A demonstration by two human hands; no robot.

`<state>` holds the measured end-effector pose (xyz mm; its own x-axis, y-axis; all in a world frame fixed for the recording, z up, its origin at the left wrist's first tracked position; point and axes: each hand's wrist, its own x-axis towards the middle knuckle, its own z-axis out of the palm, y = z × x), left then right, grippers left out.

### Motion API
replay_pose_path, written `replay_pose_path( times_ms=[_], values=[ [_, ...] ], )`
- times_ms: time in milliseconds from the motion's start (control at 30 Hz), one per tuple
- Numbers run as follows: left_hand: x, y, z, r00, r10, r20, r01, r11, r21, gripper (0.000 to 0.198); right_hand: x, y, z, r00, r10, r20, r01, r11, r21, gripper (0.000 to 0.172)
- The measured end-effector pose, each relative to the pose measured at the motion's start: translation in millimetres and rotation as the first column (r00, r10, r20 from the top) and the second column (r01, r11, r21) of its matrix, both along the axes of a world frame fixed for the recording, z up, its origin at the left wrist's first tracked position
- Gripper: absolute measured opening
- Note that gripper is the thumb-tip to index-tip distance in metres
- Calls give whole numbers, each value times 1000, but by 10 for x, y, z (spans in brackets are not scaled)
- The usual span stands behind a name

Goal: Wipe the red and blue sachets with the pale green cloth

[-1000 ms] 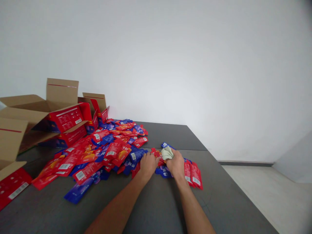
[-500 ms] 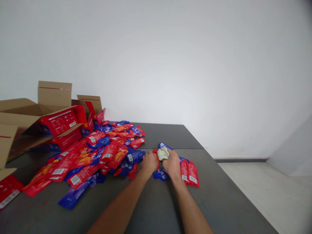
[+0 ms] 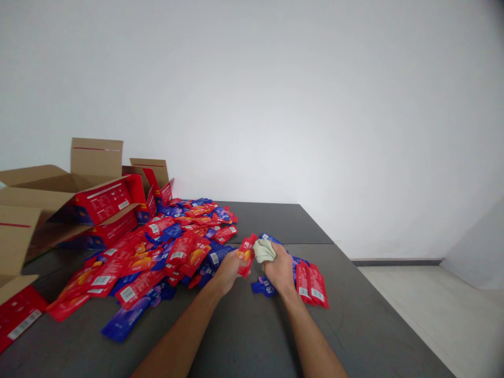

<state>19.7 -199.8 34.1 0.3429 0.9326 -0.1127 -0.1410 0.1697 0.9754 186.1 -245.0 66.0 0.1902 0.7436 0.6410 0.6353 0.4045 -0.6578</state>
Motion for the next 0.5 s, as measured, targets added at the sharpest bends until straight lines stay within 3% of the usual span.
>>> replay_pose_path(
  times_ms=[133,267,367,500],
  values=[
    [-201,-123,152,911,-125,393,124,992,29,63,-225,-142,98,970,232,72,-233,972,16,35],
    [-340,-277,225,862,-150,484,120,988,93,75,-442,-253,81,897,411,164,-414,910,-22,40],
    [-461,-396,249,852,-257,456,233,966,110,82,-488,-246,32,912,377,160,-382,924,0,41],
    [-546,-500,289,840,-390,377,402,914,50,88,-393,-184,17,984,149,99,-156,986,63,39]
  ],
)
